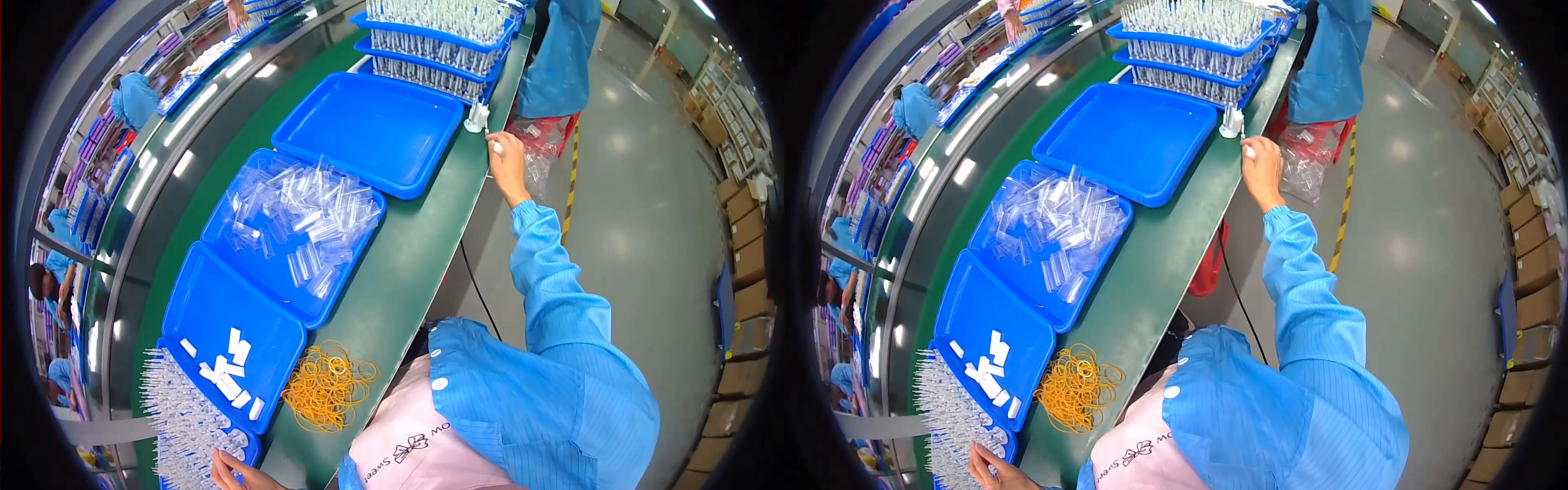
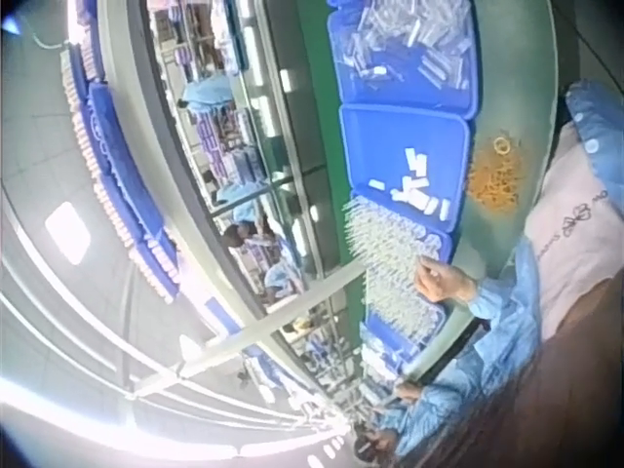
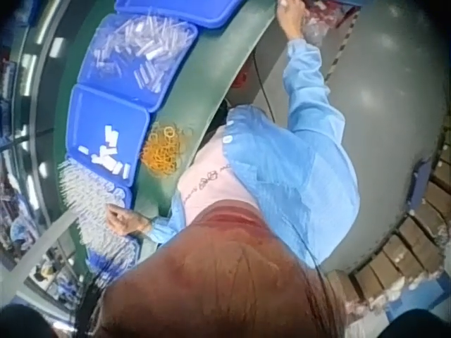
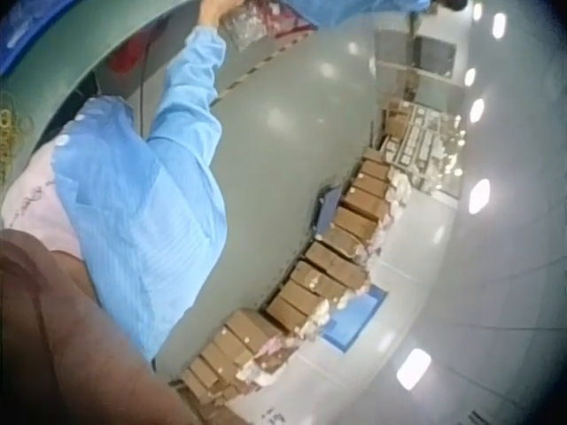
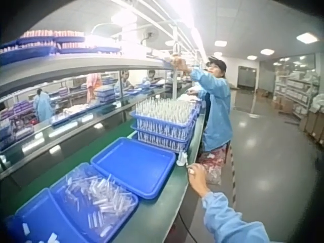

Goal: The person assembles components by fitting white cylindrical foam pieces onto the prongs of plastic bases, sliding clear plastic tubes over them, and securing the bundles with rubber bands.

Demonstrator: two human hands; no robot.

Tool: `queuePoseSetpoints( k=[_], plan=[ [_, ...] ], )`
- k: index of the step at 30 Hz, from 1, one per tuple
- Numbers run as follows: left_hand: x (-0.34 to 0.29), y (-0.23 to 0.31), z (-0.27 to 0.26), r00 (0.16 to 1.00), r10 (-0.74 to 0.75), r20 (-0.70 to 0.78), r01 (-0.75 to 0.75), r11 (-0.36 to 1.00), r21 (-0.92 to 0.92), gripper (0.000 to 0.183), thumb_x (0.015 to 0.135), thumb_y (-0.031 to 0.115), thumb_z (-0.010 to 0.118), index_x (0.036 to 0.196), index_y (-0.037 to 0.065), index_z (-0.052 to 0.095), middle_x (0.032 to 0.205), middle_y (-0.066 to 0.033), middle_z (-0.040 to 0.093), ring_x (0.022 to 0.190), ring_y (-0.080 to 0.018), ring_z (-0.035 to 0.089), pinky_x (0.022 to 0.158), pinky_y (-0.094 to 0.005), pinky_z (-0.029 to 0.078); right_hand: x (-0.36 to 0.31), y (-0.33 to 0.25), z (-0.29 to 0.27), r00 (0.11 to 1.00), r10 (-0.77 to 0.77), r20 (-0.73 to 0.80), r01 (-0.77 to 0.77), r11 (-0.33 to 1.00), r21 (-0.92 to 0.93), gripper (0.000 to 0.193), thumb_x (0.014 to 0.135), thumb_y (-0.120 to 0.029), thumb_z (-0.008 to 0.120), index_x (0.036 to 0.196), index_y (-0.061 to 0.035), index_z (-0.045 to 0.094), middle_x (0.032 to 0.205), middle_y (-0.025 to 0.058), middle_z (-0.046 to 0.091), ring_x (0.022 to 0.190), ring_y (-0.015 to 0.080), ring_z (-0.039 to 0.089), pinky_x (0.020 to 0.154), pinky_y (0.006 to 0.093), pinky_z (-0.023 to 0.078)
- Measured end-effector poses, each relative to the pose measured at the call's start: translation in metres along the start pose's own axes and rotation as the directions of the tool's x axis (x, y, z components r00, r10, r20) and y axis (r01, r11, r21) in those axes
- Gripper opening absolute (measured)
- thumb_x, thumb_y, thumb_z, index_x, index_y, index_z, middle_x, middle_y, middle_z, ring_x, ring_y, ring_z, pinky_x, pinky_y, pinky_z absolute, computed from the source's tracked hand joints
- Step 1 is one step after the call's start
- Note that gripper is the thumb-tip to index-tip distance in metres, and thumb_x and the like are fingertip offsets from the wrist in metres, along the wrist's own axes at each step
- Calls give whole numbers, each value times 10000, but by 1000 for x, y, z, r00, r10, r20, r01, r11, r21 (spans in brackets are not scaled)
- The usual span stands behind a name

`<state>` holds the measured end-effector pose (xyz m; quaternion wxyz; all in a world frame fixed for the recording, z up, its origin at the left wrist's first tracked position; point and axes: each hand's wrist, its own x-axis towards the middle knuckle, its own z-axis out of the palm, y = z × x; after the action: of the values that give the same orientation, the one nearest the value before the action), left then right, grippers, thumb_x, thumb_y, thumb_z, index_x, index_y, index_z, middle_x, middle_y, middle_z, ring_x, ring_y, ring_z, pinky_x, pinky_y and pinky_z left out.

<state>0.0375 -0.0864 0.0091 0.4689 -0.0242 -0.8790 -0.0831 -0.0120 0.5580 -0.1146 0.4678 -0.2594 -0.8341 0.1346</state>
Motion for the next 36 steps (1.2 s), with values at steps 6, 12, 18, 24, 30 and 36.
queuePoseSetpoints(
  k=[6, 12, 18, 24, 30, 36],
  plan=[
    [-2, -6, -2, 999, 18, 27, -19, 998, 66, 115, 803, 117, 683, 782, 4, 678, 672, -141, 621, 576, -256, 572, 498, -346, 457, -5, 11, -2, 999, -6, 39, 7, 999, -33, 213, 790, -119, 577, 993, -104, 637, 1083, 90, 581, 1051, 311, 510, 883, 399, 412],
    [-1, -9, -2, 997, 72, -5, -72, 997, 30, 123, 804, 125, 683, 779, 5, 677, 664, -133, 624, 557, -255, 569, 492, -345, 459, 18, 1, 5, 994, 107, -22, -106, 993, 44, 591, 827, -154, 578, 1353, -67, 324, 1194, 214, 509, 1127, 351, 480, 928, 416, 392],
    [0, -4, -5, 999, 19, 28, -20, 999, 32, 128, 806, 132, 683, 787, 6, 677, 683, -128, 627, 566, -257, 573, 504, -344, 465, 48, -12, 24, 972, 212, 99, -227, 957, 181, 670, 822, -229, 589, 1377, -59, 253, 1086, 238, 580, 999, 392, 566, 868, 438, 432],
    [-1, 2, -17, 1000, -15, 21, 15, 1000, 21, 89, 800, 88, 680, 800, -1, 674, 710, -135, 630, 595, -262, 578, 546, -348, 477, 41, -15, 42, 979, 182, 96, -193, 973, 125, 504, 820, -257, 613, 1253, -81, 424, 982, 226, 621, 920, 397, 597, 787, 447, 464],
    [-3, -3, -11, 999, 44, 20, -43, 999, -24, 38, 781, 20, 683, 803, -9, 669, 706, -141, 620, 585, -272, 562, 574, -359, 478, 39, 1, 43, 964, 191, 185, -222, 961, 165, 443, 790, -302, 627, 1139, -89, 458, 943, 193, 621, 879, 395, 579, 755, 470, 437],
    [-4, 5, -22, 1000, -12, 22, 13, 998, -54, 61, 771, 15, 693, 819, -17, 672, 696, -143, 618, 591, -270, 567, 583, -365, 482, 36, -10, 38, 966, 232, 115, -253, 938, 237, 367, 799, -234, 627, 1097, -88, 472, 931, 181, 617, 894, 365, 592, 749, 432, 456]
  ],
)
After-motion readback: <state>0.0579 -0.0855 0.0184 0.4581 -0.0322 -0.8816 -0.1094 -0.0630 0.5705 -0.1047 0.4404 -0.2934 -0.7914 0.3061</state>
